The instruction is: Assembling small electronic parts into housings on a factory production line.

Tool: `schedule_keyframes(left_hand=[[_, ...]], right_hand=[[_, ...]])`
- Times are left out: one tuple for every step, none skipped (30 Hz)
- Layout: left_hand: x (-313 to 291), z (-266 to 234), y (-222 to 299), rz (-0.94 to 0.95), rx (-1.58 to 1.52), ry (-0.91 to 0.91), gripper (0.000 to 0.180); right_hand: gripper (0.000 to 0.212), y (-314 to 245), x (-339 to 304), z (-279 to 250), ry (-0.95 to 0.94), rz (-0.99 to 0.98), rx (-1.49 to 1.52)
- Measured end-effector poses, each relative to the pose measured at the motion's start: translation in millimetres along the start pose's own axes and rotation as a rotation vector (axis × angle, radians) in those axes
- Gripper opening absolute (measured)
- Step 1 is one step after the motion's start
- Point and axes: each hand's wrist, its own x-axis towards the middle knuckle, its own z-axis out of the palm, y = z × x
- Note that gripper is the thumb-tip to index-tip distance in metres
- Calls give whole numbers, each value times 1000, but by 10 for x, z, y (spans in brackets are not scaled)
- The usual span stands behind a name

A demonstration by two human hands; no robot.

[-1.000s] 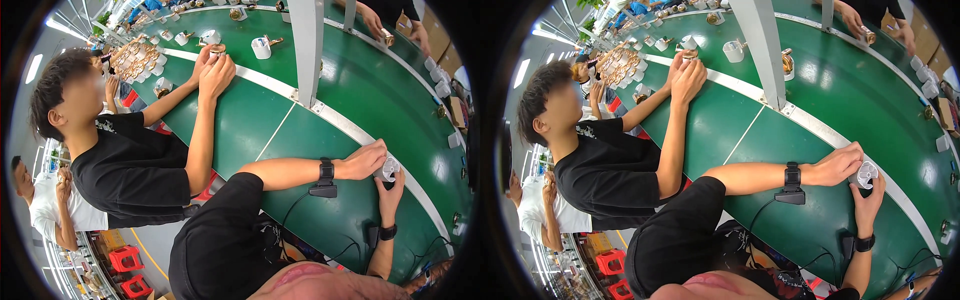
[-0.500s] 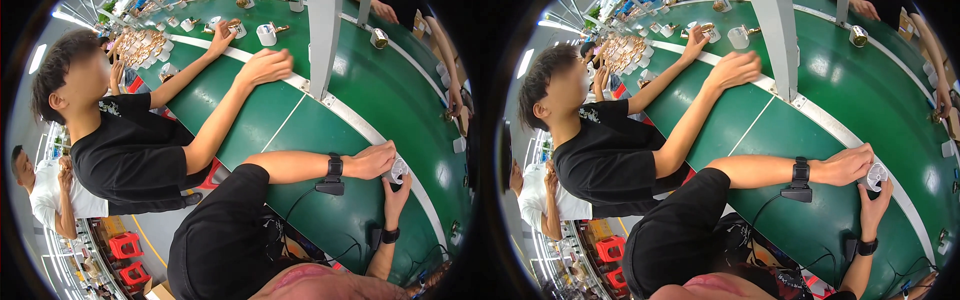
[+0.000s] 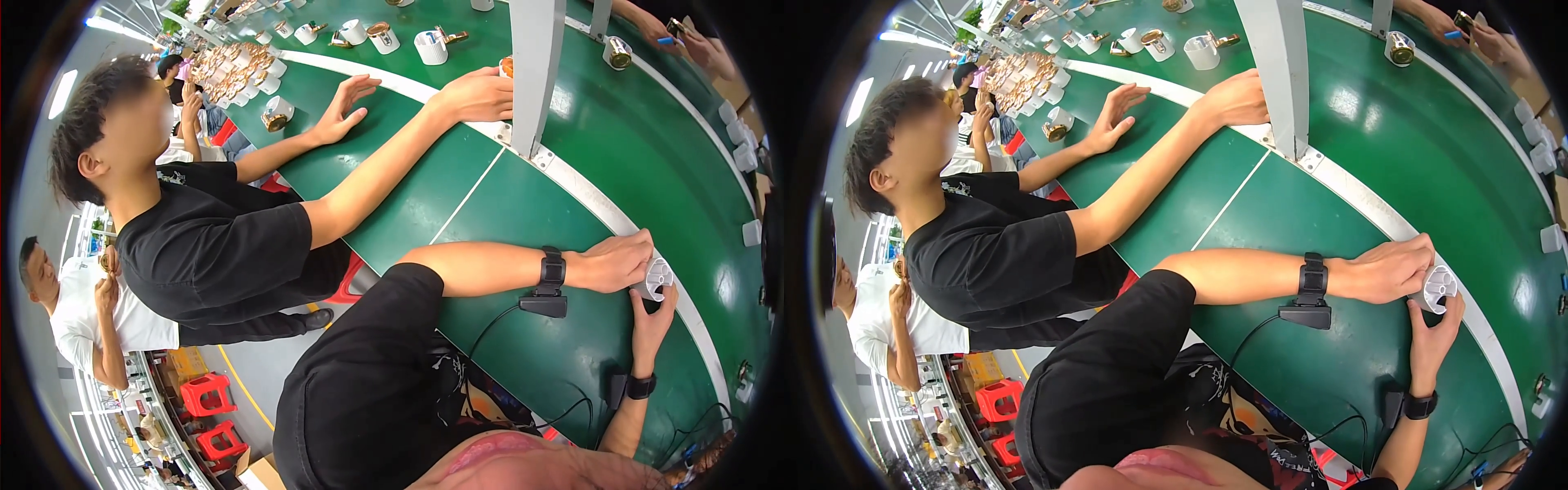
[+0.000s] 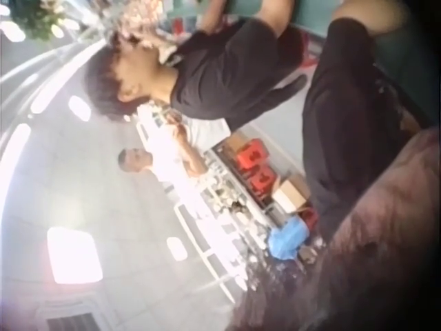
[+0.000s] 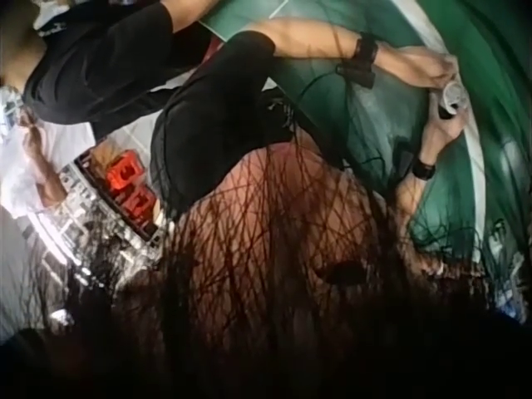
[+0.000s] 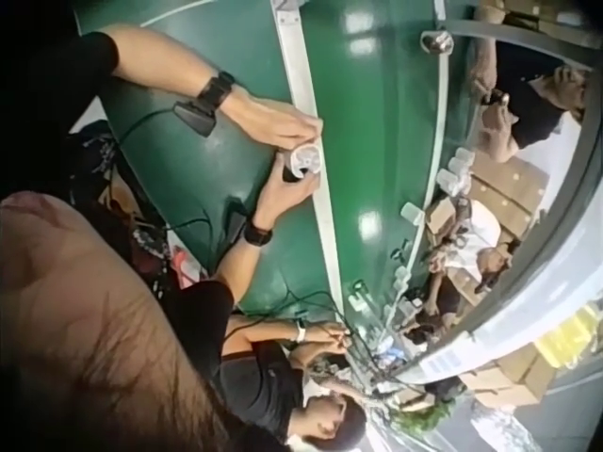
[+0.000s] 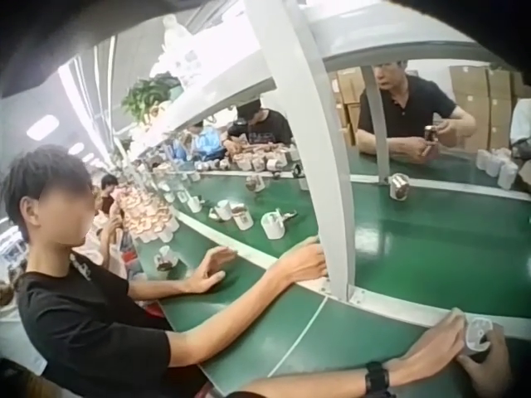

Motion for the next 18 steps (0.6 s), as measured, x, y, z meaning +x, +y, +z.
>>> schedule_keyframes(left_hand=[[3,3,-11,3,-1,0,13],[7,3,-17,7,-2,0,12],[8,2,-22,11,-3,0,12],[4,2,-23,11,-2,-1,12],[-3,1,-16,-5,-3,-5,11],[-1,0,-15,-19,-3,-12,10],[2,-3,-14,-32,-3,-19,9],[5,-9,-12,-29,-1,-22,9],[6,-17,-9,-32,-5,-28,8],[5,-25,-6,-35,-10,-33,8],[4,-24,1,-38,-15,-39,8],[2,-22,2,-35,-16,-44,8],[-2,-21,-4,-33,-19,-45,9],[-6,-21,-12,-31,-23,-46,10],[-9,-22,-16,-29,-26,-47,11],[-7,-25,-17,-27,-27,-51,11],[-4,-31,-17,-28,-28,-57,12],[-2,-36,-17,-29,-30,-62,13]], right_hand=[[55,-5,4,2,0,-1,1],[54,-10,8,2,-1,0,6],[54,-16,12,1,-1,1,11],[54,-21,13,1,-1,1,16],[54,-26,12,3,-1,1,17],[53,-25,13,10,2,0,22],[52,-25,13,15,4,-1,27],[52,-26,13,17,8,-2,32],[52,-32,15,20,13,-1,33],[51,-43,22,24,13,-6,32],[51,-53,23,21,13,-9,32],[50,-59,23,17,13,-13,31],[50,-60,21,14,17,-10,30],[50,-60,20,14,15,-9,31],[50,-59,17,16,14,-8,33],[50,-58,16,17,12,-7,34],[50,-56,14,17,15,-5,34],[50,-54,11,18,11,4,40]])
